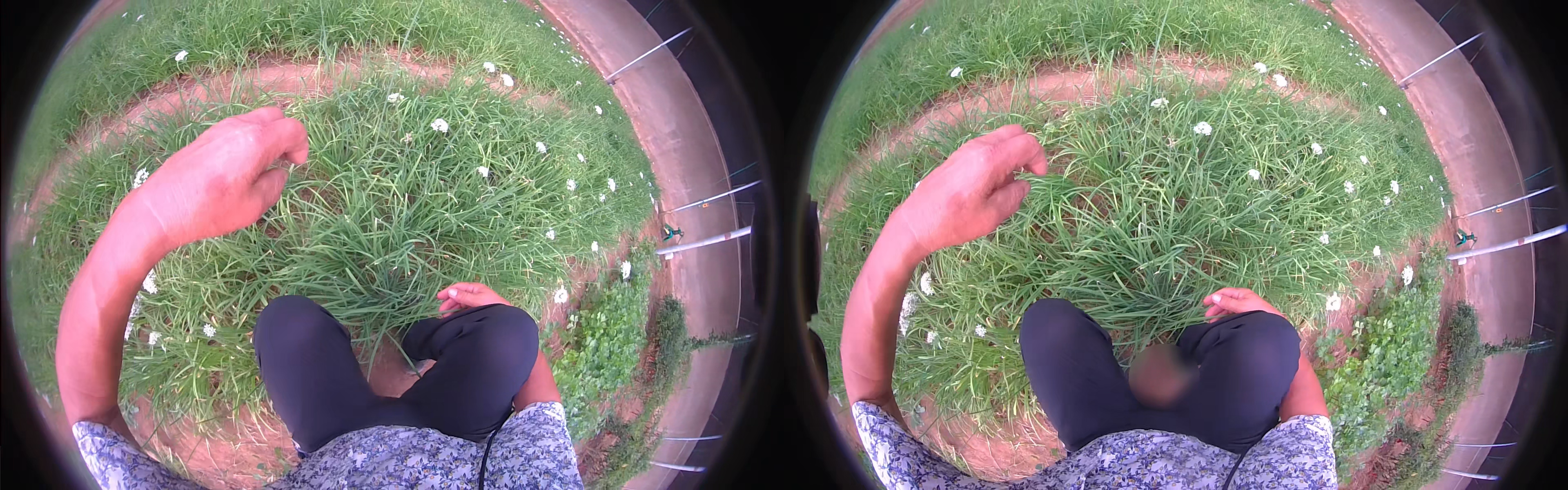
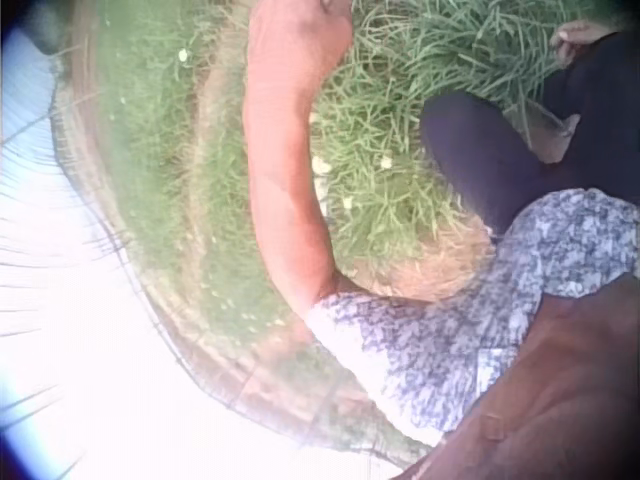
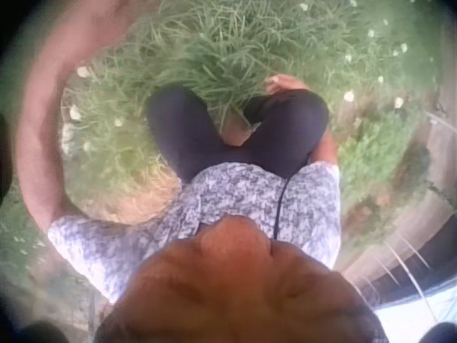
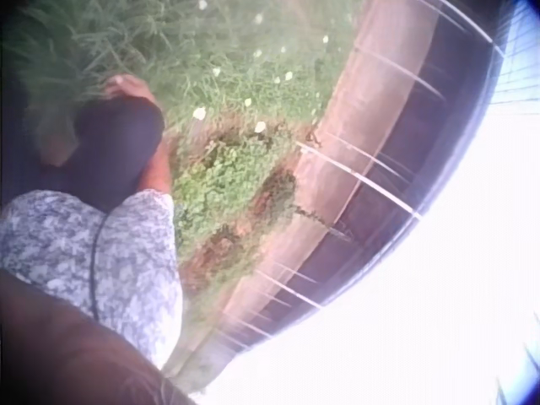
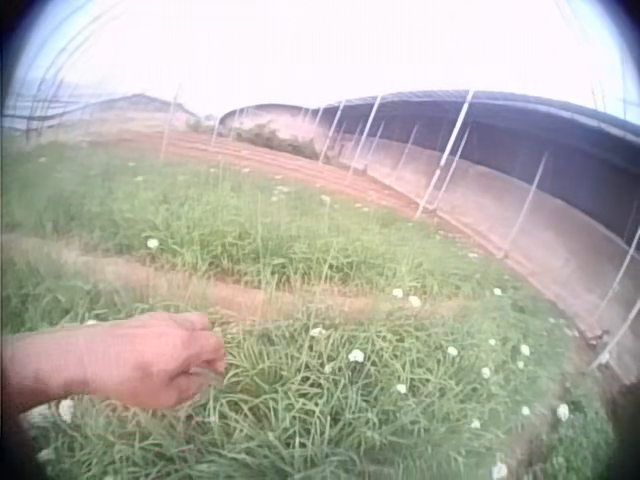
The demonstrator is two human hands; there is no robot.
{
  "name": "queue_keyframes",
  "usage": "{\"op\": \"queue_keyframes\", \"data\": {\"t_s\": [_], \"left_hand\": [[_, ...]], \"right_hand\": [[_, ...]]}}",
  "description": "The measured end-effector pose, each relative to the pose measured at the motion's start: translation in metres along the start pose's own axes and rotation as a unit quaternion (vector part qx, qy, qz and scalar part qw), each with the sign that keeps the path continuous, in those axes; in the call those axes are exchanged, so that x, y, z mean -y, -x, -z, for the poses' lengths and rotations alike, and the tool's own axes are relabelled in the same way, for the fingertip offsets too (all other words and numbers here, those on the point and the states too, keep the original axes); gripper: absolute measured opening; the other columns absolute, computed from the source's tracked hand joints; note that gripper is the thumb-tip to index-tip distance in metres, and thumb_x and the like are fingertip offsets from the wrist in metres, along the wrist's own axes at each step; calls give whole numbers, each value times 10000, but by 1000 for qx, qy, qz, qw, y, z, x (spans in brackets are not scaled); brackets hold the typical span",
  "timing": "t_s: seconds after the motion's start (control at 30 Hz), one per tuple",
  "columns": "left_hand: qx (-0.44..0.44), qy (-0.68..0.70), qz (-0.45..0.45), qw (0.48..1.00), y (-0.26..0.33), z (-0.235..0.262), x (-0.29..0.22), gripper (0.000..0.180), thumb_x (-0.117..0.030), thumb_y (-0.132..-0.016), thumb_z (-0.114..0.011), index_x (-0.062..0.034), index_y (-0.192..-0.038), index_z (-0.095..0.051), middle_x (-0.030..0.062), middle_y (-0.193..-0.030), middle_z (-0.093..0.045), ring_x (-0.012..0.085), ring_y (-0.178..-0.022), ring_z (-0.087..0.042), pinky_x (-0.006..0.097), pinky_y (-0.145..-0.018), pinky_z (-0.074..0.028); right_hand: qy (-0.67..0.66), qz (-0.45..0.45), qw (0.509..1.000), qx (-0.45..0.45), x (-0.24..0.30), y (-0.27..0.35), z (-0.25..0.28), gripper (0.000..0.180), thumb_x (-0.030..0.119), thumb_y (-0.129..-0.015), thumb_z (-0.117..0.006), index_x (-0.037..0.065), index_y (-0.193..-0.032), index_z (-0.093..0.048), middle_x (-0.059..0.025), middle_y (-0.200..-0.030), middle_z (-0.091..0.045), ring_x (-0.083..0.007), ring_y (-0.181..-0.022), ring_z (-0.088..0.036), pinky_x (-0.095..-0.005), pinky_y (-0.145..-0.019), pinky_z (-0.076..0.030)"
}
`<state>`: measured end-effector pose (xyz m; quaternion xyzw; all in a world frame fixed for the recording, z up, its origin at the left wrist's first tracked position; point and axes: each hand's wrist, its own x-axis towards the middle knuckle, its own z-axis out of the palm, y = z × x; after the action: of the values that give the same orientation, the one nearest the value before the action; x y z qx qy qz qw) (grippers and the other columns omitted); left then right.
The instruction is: The person uses a sickle to cut grass and weeds in a garden bed, then pulls the remaining plants by hand. The person works in a circular patch of soil with green grass and white flowers.
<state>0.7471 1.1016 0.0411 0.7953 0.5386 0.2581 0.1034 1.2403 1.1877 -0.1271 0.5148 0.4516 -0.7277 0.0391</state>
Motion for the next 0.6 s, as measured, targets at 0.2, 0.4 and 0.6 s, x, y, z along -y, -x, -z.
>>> {"op": "queue_keyframes", "data": {"t_s": [0.2,0.4,0.6], "left_hand": [[24,80,149,985,-45,23,-20,146,38,-893,-629,-11,-1018,-573,31,-784,-563,141,-699,-580,328,-644,-496],[98,151,84,980,-68,-53,-35,67,-52,-931,-674,-4,-956,-634,10,-719,-618,106,-655,-592,300,-590,-490],[57,186,71,978,-102,-118,-48,168,-178,-978,-682,-12,-957,-662,-19,-718,-602,62,-668,-587,263,-592,-492]], "right_hand": [[-34,12,999,-21,41,55,-45,374,363,-1010,-648,-3,-1054,-715,-98,-938,-735,-171,-892,-702,-294,-836,-549],[-46,-75,994,58,-23,44,-14,390,383,-1004,-658,4,-1061,-725,-114,-957,-752,-163,-884,-705,-298,-821,-551],[-54,-62,994,77,-53,16,-1,398,390,-1006,-656,1,-1063,-719,-112,-945,-739,-179,-877,-702,-306,-822,-555]]}}
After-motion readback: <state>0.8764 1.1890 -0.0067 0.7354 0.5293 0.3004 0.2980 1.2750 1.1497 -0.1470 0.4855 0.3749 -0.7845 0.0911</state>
